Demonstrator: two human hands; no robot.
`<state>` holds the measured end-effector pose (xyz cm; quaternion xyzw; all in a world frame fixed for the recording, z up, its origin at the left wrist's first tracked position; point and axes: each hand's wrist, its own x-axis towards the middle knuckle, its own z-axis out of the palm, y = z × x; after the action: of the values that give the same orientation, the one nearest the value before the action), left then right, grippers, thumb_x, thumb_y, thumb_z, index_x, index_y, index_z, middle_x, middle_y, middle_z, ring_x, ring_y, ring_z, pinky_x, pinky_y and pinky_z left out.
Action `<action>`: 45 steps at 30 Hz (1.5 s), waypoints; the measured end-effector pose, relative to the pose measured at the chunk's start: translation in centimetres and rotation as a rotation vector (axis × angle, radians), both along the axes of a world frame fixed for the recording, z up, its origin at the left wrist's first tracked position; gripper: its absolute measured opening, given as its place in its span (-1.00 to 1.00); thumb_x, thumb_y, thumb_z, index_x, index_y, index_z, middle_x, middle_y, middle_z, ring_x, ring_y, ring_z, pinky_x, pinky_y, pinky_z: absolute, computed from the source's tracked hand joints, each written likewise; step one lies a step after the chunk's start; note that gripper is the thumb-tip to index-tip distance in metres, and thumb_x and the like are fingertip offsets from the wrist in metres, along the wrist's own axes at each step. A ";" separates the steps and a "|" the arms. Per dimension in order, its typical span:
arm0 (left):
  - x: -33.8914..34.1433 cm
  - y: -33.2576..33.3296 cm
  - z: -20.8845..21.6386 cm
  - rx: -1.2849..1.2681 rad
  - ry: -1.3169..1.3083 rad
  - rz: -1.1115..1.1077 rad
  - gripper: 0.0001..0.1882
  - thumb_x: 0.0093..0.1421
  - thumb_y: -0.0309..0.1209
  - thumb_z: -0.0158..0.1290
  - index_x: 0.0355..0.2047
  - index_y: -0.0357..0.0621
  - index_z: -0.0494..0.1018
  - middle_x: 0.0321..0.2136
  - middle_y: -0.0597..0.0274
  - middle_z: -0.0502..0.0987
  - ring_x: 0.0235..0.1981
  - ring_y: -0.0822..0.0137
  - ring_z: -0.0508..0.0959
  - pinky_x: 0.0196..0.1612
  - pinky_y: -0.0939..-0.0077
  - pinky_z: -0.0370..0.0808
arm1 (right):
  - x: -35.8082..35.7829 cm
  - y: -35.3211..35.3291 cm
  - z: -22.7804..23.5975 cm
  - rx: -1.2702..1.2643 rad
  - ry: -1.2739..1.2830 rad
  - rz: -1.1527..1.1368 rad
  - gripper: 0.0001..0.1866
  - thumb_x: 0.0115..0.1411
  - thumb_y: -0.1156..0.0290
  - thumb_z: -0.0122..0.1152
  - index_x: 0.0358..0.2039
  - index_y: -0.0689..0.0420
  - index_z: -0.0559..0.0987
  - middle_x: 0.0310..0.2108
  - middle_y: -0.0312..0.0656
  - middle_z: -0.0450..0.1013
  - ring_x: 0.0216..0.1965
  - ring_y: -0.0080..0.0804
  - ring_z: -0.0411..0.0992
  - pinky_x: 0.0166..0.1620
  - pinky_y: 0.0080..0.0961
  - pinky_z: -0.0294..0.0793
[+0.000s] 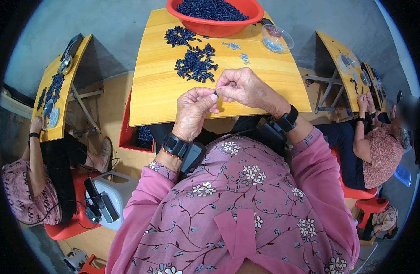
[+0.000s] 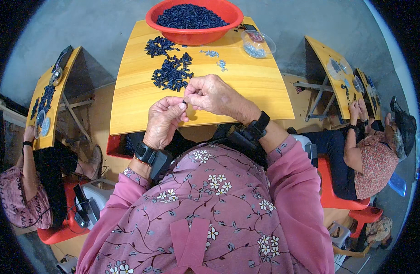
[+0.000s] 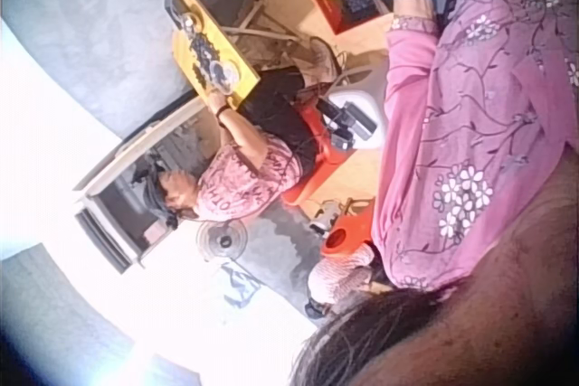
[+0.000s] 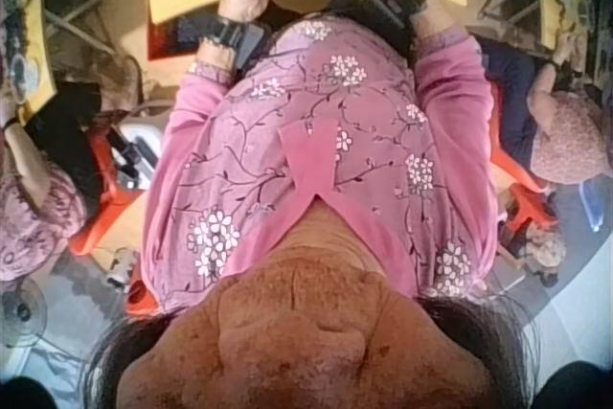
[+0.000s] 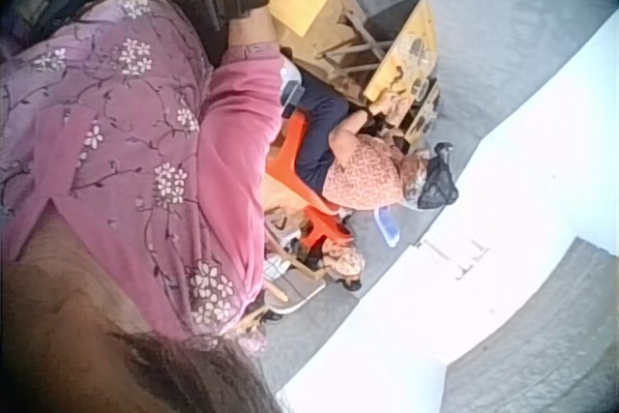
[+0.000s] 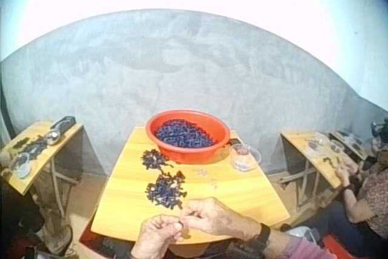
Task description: Sorting and inspecting small blue rubber or plastic components at a workstation.
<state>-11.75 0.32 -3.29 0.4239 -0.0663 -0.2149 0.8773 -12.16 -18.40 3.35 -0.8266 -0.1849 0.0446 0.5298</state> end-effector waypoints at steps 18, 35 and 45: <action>0.4 0.8 -0.1 -0.074 0.065 -0.078 -0.91 0.21 -0.60 0.06 -0.27 -0.31 0.51 -0.40 0.15 0.59 -0.49 0.41 0.59 -0.36 0.51 0.62 | -1.3 -0.1 0.5 0.004 -0.037 -0.040 -0.79 0.17 0.48 0.21 -0.22 0.35 0.54 -0.35 -0.14 0.53 -0.39 -0.52 0.49 -0.35 -0.58 0.49; 0.6 0.8 -0.1 -0.104 0.055 -0.171 -0.86 0.27 -0.48 0.02 -0.25 -0.30 0.51 -0.33 0.13 0.58 -0.29 0.32 0.59 -0.16 0.40 0.58 | -1.9 1.4 -0.8 -0.285 -0.495 -0.046 -0.66 0.00 0.53 0.35 -0.17 0.28 0.53 -0.43 -0.08 0.41 -0.46 -0.22 0.48 -0.37 -0.39 0.46; 0.3 0.8 0.1 -0.067 0.046 -0.171 -0.88 0.27 -0.48 0.04 -0.24 -0.27 0.49 -0.38 0.16 0.57 -0.42 0.38 0.58 -0.24 0.41 0.61 | -1.7 0.5 0.2 -0.042 -0.094 -0.116 -0.74 0.14 0.49 0.27 -0.16 0.33 0.55 -0.33 -0.19 0.52 -0.38 -0.58 0.51 -0.29 -0.65 0.50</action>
<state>-11.44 1.13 -3.15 0.3820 -0.0894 -0.2964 0.8708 -13.87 -17.91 3.55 -0.8479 -0.1606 -0.0211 0.5048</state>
